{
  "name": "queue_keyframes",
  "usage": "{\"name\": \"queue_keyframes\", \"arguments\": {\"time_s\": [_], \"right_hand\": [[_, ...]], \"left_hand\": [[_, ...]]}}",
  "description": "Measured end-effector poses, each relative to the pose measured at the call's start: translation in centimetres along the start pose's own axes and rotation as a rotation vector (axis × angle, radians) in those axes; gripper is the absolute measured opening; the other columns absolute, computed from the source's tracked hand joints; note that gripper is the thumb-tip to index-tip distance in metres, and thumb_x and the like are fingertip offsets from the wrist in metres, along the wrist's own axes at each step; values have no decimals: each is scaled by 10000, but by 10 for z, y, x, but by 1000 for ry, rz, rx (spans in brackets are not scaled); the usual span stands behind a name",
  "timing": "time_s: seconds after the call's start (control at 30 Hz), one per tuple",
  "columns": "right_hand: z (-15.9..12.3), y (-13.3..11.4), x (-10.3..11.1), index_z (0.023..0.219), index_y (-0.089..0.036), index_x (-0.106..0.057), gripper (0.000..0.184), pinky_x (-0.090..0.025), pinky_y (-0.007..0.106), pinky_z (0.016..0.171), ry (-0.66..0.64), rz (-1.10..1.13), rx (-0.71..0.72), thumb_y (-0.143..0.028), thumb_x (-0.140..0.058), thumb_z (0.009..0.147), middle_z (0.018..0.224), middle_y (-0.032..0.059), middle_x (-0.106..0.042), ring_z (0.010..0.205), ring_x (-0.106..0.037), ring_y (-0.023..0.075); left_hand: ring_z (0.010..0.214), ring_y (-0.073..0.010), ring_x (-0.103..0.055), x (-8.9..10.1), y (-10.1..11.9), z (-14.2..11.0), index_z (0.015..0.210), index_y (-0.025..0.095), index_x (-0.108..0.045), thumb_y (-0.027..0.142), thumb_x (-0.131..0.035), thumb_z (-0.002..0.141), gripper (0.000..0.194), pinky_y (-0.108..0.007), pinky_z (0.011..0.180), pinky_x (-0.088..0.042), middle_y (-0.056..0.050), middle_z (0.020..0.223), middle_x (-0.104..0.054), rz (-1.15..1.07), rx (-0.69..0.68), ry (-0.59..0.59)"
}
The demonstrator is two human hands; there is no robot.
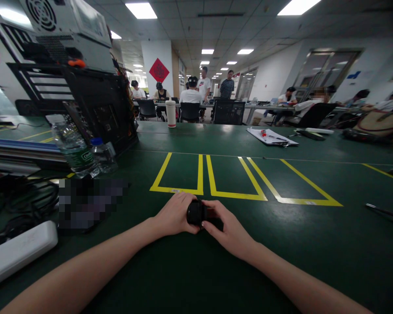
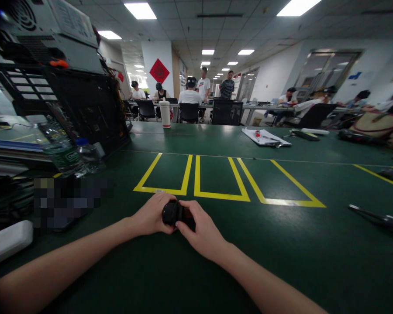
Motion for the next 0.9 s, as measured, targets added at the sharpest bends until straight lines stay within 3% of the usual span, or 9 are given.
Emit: {"name": "queue_keyframes", "arguments": {"time_s": [0.13,0.27,0.43,0.6,0.9], "right_hand": [[-1,-5,2,1081,-233,-436,353,-424,372,889,28,-22,64,-146,-528,752,1102,36,-477,1004,-485,181],[0,-3,2,1044,-243,-465,276,-427,371,883,55,-37,32,-168,-501,782,1098,26,-485,1012,-483,179],[1,2,0,1182,-250,-355,424,-419,364,905,19,33,-46,-179,-501,790,1134,33,-483,1023,-492,168],[1,0,1,1128,-224,-395,390,-429,380,887,-16,46,-26,-188,-534,765,1094,43,-494,999,-504,182],[0,0,2,1060,-238,-441,305,-433,376,863,67,-22,27,-176,-514,770,1084,32,-479,996,-487,187]], "left_hand": [[882,-232,-495,-1,-1,0,1017,168,-446,350,-713,523,591,-365,784,-390,-60,961,-529,5,-1,16],[930,-238,-490,1,0,0,1087,177,-421,374,-700,550,636,-377,821,-382,-67,1026,-524,-23,-5,3],[970,-235,-482,4,3,0,1156,197,-381,358,-691,577,677,-388,861,-365,-65,1079,-517,-45,-12,-17],[967,-245,-490,5,4,0,1153,200,-390,350,-691,577,667,-400,846,-371,-65,1065,-525,-40,-3,-35],[949,-243,-496,5,4,1,1120,208,-409,356,-696,570,637,-390,832,-376,-56,1048,-532,-39,4,-41]]}}
Point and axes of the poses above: each hand's wrist, its own z-axis towards the middle knuckle, its own x-axis out of the back of the hand, y = z × x, the point moved 3 cm from there along z, towards the middle knuckle
